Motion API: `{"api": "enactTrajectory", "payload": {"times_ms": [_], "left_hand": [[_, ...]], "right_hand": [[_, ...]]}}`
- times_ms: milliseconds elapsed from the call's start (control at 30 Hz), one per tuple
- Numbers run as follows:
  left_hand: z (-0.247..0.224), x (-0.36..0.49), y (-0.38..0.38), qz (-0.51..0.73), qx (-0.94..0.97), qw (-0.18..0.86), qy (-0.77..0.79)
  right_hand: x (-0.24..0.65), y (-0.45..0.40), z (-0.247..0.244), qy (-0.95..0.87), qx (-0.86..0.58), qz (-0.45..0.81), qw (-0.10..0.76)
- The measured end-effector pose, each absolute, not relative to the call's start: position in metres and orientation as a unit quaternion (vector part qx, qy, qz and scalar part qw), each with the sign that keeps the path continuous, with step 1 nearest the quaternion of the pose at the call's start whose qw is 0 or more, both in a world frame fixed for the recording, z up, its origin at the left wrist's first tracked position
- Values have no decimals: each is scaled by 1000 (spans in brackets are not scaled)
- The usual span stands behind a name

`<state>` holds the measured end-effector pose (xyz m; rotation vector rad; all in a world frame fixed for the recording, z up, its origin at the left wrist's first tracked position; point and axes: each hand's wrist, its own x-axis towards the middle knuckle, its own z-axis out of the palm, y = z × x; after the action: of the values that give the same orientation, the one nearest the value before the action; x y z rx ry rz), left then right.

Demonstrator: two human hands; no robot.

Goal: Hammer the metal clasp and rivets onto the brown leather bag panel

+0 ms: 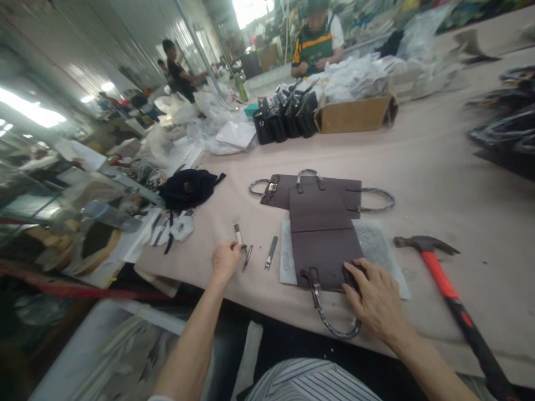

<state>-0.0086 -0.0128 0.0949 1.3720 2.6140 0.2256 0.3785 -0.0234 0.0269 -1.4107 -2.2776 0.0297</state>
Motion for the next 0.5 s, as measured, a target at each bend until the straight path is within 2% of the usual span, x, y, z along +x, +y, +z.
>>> {"api": "enactTrajectory", "payload": {"times_ms": [167, 500], "left_hand": [[77, -7, -21, 50, 467, 142, 872], [62, 6, -18, 55, 443, 174, 878]], "right_hand": [[379, -21, 24, -832, -506, -1, 228], [375, -28, 29, -821, -518, 50, 233]]}}
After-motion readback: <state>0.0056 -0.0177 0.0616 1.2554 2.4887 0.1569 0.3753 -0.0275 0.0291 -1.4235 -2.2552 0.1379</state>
